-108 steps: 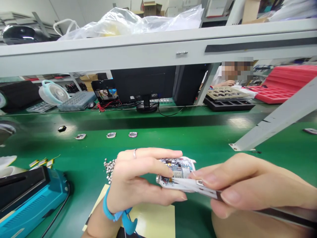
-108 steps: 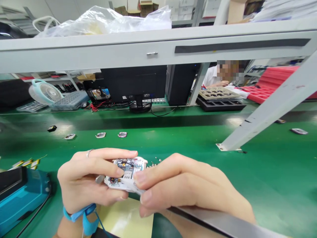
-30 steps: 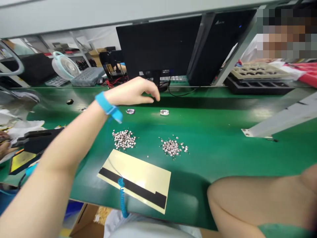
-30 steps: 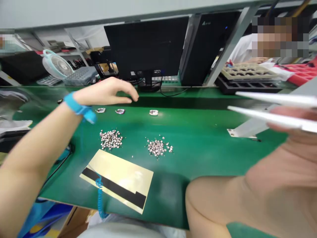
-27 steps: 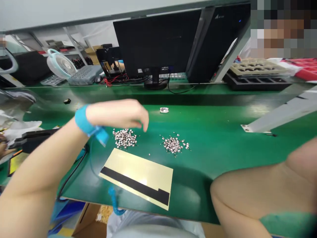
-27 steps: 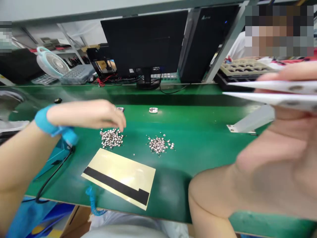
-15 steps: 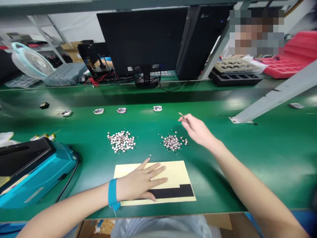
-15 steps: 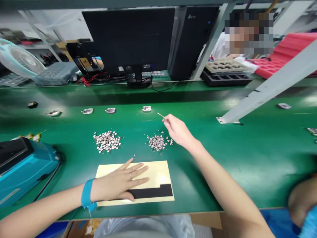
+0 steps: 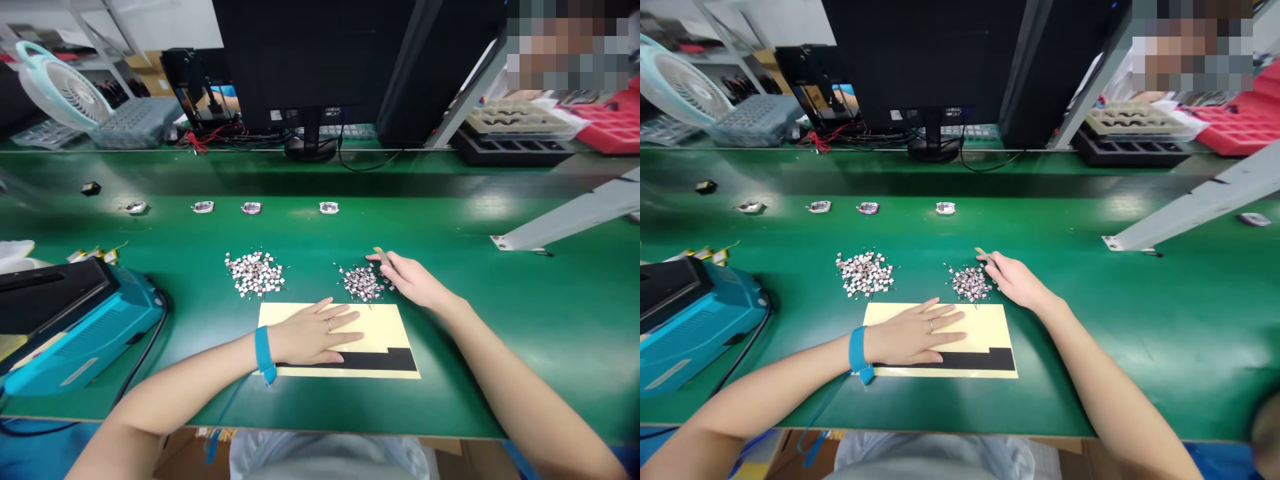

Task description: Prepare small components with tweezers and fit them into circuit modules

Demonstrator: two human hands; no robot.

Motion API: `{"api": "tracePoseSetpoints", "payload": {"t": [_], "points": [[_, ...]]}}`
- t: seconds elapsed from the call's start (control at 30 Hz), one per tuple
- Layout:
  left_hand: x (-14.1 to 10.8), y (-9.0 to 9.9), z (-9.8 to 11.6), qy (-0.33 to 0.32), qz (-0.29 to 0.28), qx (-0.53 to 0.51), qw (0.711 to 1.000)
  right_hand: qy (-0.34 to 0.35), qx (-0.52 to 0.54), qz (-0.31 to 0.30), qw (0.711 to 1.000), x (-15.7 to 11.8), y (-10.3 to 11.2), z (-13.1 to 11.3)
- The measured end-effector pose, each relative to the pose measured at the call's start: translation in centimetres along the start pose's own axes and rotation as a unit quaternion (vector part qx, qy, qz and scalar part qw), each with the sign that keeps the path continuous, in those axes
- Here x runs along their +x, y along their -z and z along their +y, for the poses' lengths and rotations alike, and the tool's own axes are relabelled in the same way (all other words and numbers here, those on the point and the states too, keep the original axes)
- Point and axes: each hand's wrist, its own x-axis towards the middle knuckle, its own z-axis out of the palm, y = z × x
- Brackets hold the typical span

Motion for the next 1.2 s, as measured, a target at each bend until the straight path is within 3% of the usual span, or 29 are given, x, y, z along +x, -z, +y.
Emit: {"api": "tracePoseSetpoints", "payload": {"t": [0.1, 0.2, 0.33, 0.43, 0.57, 0.73, 0.83, 0.93, 1.0, 1.07, 1.13, 1.2], "points": [[-0.8, 1.4, -0.1, 0.000, 0.006, 0.013, 1.000, 0.004, 0.010, 0.059, 0.998, -0.6, 0.5, -1.3], [-2.0, 3.8, -1.9, 0.084, 0.060, 0.041, 0.994, 0.007, 0.016, 0.055, 0.998, -1.4, 0.8, -3.4], [-3.5, 5.9, -5.9, 0.282, 0.156, 0.056, 0.945, 0.036, 0.017, -0.066, 0.997, -2.3, -0.3, -5.9], [-3.7, 5.3, -7.9, 0.355, 0.116, 0.075, 0.924, 0.015, -0.020, -0.161, 0.987, -2.6, -1.3, -6.8], [-2.9, 3.9, -7.8, 0.378, 0.060, 0.102, 0.918, 0.023, -0.057, -0.232, 0.971, -3.1, -1.3, -7.0], [-2.2, 4.0, -7.0, 0.399, 0.050, 0.143, 0.904, 0.063, -0.021, -0.231, 0.971, -3.5, -1.6, -6.6], [-2.4, 4.8, -6.8, 0.394, 0.114, 0.099, 0.907, 0.074, 0.004, -0.208, 0.975, -3.6, -2.5, -6.9], [-2.5, 5.7, -6.2, 0.369, 0.224, -0.099, 0.897, 0.112, 0.044, -0.211, 0.970, -3.6, -3.0, -7.3], [-2.1, 6.0, -5.3, 0.341, 0.280, -0.308, 0.843, 0.144, 0.063, -0.230, 0.961, -3.6, -3.0, -7.5], [-1.1, 5.7, -4.1, 0.312, 0.297, -0.488, 0.759, 0.164, 0.057, -0.246, 0.954, -3.6, -2.9, -7.5], [0.1, 4.8, -3.0, 0.289, 0.285, -0.596, 0.692, 0.177, 0.032, -0.251, 0.951, -3.7, -2.9, -7.5], [1.4, 3.4, -2.2, 0.278, 0.275, -0.638, 0.663, 0.185, -0.015, -0.244, 0.952, -3.9, -3.0, -7.5]]}}
